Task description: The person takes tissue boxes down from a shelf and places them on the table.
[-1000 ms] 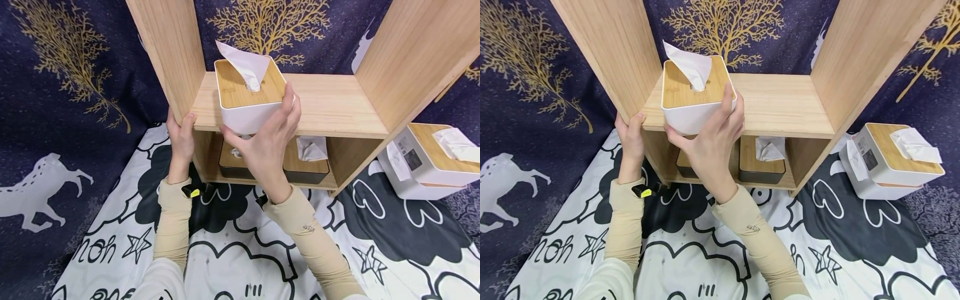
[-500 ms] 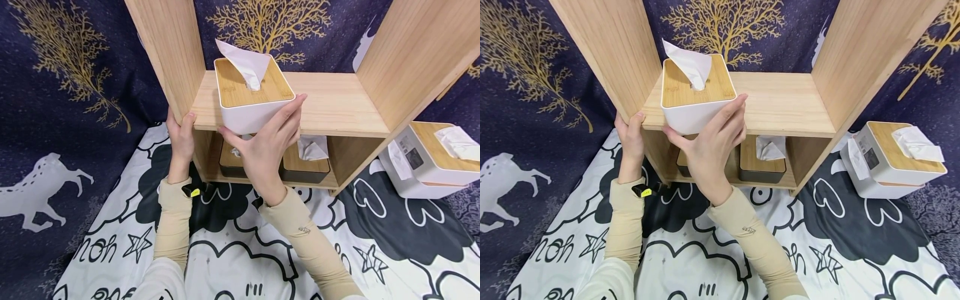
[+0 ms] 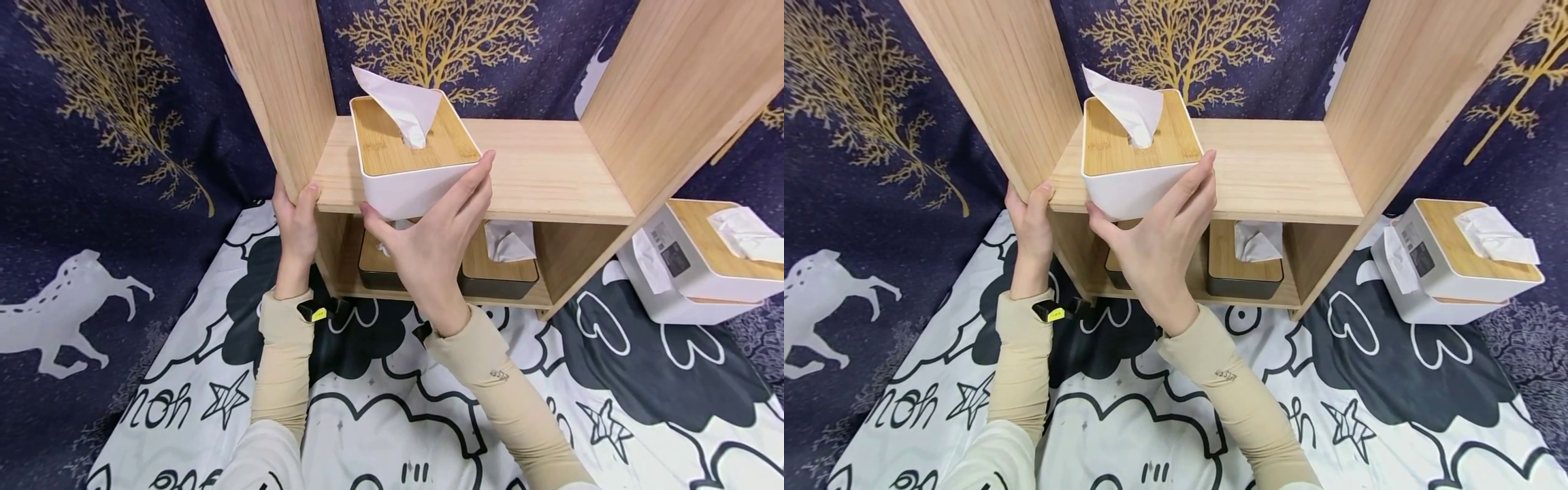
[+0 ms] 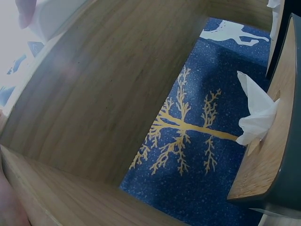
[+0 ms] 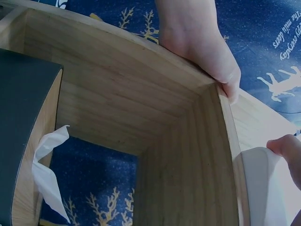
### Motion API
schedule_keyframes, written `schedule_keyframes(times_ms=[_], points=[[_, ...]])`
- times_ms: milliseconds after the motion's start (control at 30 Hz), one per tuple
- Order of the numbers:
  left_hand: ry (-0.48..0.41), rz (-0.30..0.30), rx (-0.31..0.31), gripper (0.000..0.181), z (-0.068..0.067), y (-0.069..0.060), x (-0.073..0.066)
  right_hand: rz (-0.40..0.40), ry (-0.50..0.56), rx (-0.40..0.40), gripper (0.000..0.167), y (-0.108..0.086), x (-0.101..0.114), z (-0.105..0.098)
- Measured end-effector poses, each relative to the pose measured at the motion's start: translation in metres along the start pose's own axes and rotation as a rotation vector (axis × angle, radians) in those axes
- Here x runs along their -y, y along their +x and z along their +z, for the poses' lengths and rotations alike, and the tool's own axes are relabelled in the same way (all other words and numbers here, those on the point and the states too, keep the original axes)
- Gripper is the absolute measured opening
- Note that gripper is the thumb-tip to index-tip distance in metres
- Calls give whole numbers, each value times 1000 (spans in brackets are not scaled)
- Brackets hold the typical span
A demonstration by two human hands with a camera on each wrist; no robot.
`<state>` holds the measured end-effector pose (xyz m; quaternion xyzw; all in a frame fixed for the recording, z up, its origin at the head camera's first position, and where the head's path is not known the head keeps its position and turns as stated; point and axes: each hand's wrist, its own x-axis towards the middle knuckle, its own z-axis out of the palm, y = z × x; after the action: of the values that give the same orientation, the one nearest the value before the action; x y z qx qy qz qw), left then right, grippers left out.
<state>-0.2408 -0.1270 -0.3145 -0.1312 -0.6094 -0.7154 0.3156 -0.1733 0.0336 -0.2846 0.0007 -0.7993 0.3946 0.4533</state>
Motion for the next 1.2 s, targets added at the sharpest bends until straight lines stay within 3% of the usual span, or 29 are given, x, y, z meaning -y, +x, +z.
schedule_keyframes(times_ms=[733, 1200], points=[[13, -6, -15, 60, 0, 0, 0, -28, 30, 19, 131, 2, -6, -7], [24, 13, 6, 62, -1, 0, 3, -25, 26, 31, 130, 4, -9, -12]])
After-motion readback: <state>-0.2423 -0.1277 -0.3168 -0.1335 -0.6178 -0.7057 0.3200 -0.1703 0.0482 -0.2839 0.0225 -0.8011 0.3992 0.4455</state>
